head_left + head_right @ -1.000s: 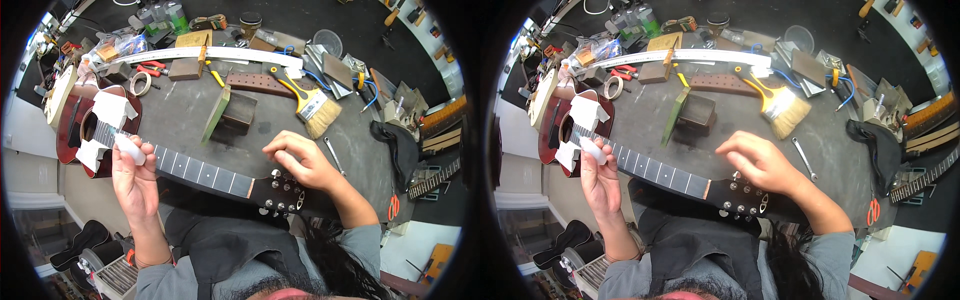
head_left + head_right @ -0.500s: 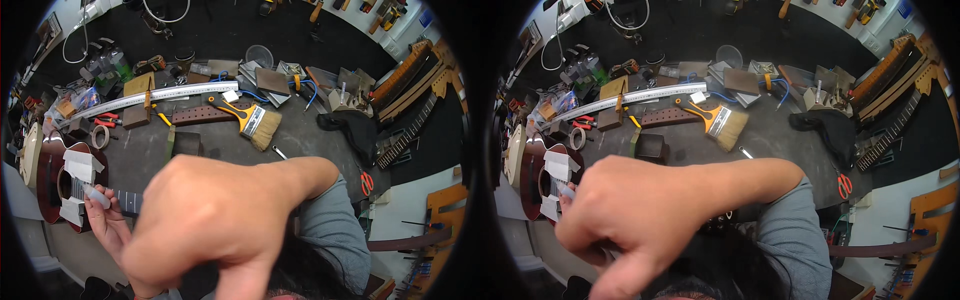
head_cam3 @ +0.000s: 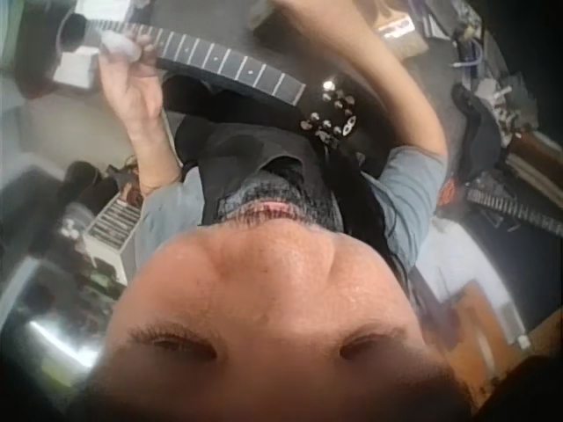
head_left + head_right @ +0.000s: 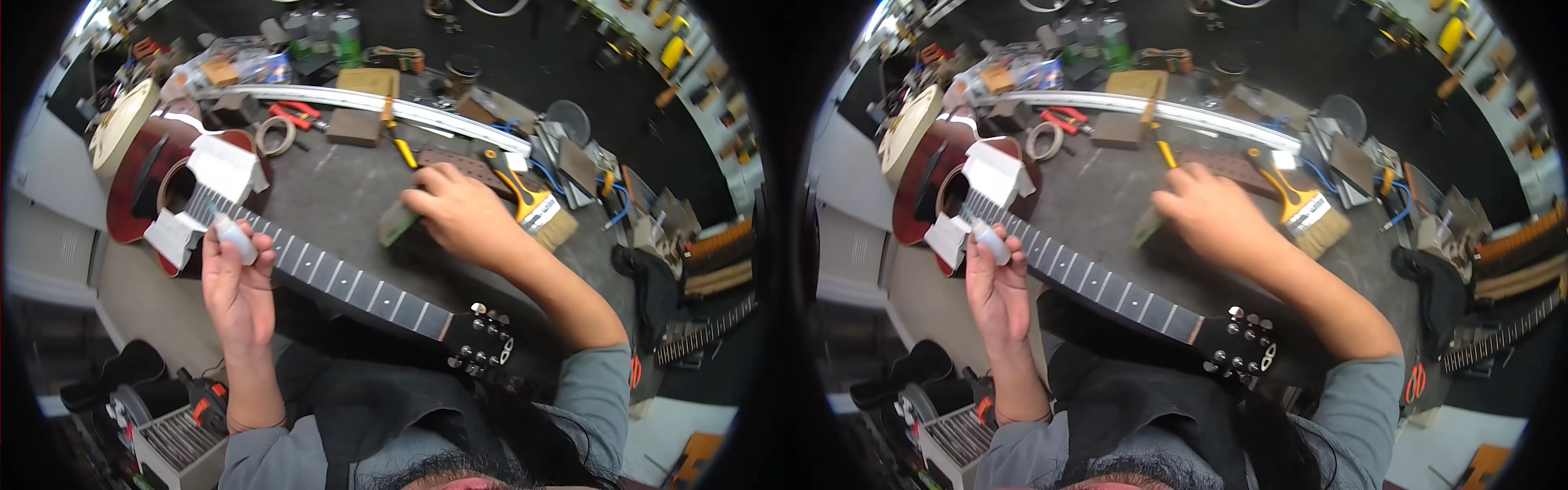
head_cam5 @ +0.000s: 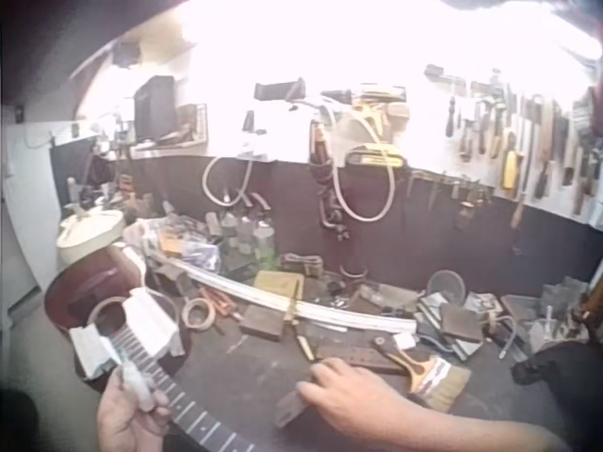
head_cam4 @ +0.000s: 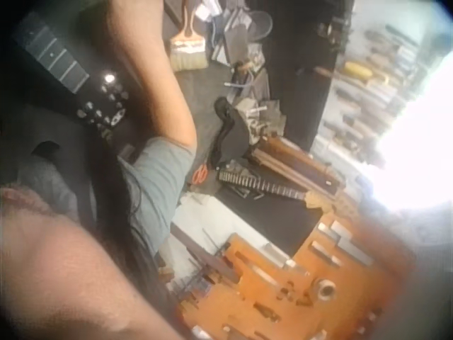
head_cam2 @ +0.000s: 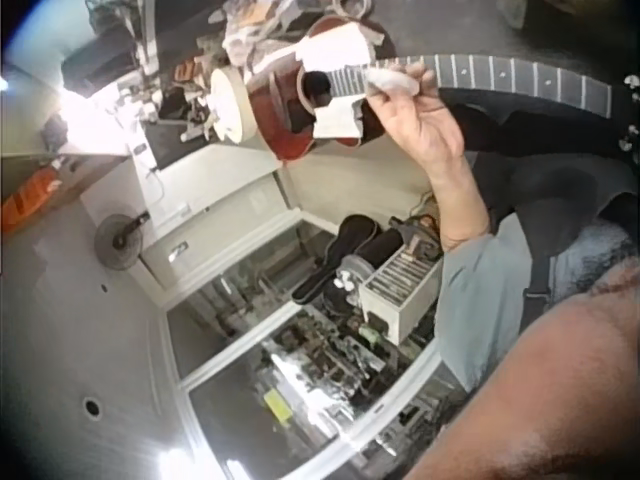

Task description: The person applies glue to the fretboard of a guitar neck using a small bottle. They then use a metal file to scrape and smooth the glued area near the headstock. The task involves precise hand movements to apply adhesive and remove excess material.

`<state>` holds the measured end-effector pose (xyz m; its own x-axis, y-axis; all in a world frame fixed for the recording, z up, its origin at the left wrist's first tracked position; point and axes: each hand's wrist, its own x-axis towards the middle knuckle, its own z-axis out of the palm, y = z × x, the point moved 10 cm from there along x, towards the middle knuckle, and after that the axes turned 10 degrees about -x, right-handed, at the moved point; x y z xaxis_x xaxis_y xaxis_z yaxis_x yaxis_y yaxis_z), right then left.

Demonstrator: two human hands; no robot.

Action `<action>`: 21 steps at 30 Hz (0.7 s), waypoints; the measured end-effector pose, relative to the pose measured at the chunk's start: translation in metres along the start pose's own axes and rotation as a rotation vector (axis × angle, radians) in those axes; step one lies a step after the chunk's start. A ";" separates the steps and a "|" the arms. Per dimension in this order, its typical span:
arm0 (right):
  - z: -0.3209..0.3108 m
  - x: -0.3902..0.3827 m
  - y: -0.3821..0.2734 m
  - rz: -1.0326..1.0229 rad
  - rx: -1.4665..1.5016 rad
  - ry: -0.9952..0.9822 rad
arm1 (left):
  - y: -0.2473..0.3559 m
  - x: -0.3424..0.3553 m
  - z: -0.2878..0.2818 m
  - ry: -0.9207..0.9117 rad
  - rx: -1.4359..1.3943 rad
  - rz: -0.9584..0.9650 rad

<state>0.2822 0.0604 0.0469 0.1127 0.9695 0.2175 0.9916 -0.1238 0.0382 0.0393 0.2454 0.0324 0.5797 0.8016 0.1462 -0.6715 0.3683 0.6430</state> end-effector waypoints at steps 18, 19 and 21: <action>-0.114 -0.032 0.124 0.482 -0.275 0.274 | 0.033 0.024 -0.038 0.028 -0.002 0.133; -0.120 -0.038 0.138 0.516 -0.283 0.282 | 0.033 0.026 -0.037 0.020 0.002 0.131; -0.124 -0.038 0.161 0.508 -0.256 0.293 | 0.031 0.030 -0.037 0.007 0.028 0.129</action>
<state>0.4298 -0.0229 0.1651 0.5061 0.6834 0.5262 0.7686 -0.6342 0.0845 0.0191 0.2981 0.0291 0.4861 0.8448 0.2238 -0.7269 0.2486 0.6402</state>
